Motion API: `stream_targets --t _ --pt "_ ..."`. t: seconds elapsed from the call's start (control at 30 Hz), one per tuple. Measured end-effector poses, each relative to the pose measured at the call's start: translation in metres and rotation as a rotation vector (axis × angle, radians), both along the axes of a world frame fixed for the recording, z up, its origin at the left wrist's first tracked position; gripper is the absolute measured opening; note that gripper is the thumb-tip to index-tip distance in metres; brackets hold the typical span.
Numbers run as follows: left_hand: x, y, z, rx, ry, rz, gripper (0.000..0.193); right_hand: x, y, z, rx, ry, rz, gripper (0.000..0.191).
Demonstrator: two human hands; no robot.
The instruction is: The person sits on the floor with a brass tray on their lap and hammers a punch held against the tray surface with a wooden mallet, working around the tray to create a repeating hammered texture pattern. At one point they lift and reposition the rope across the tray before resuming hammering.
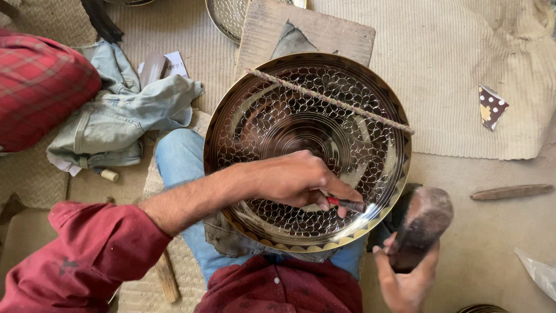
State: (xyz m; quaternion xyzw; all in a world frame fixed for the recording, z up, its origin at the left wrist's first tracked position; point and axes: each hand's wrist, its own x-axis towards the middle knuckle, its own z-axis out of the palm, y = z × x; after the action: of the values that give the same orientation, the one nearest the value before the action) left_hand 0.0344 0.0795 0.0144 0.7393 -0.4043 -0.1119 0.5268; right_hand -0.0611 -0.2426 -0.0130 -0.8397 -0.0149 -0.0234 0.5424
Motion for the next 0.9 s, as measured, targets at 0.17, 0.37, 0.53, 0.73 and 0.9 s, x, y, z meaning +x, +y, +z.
stream_targets --t 0.17,0.37,0.53,0.73,0.9 --pt "0.009 -0.012 -0.003 0.110 0.011 -0.134 0.056 -0.018 -0.003 -0.019 -0.075 -0.219 0.004 0.083" --pt "0.006 -0.010 -0.002 0.085 0.034 -0.105 0.054 -0.030 -0.016 -0.040 -0.314 -0.097 0.031 0.083" --pt "-0.008 0.001 0.000 0.037 0.090 0.299 0.050 -0.020 -0.032 -0.047 -0.233 -0.192 0.070 0.098" --pt "-0.010 0.009 0.003 -0.107 -0.032 0.252 0.047 0.000 -0.037 -0.019 0.112 -0.075 -0.032 0.107" --pt "-0.008 0.012 0.007 -0.073 0.062 0.195 0.047 0.019 -0.022 0.004 0.014 -0.072 0.024 0.102"
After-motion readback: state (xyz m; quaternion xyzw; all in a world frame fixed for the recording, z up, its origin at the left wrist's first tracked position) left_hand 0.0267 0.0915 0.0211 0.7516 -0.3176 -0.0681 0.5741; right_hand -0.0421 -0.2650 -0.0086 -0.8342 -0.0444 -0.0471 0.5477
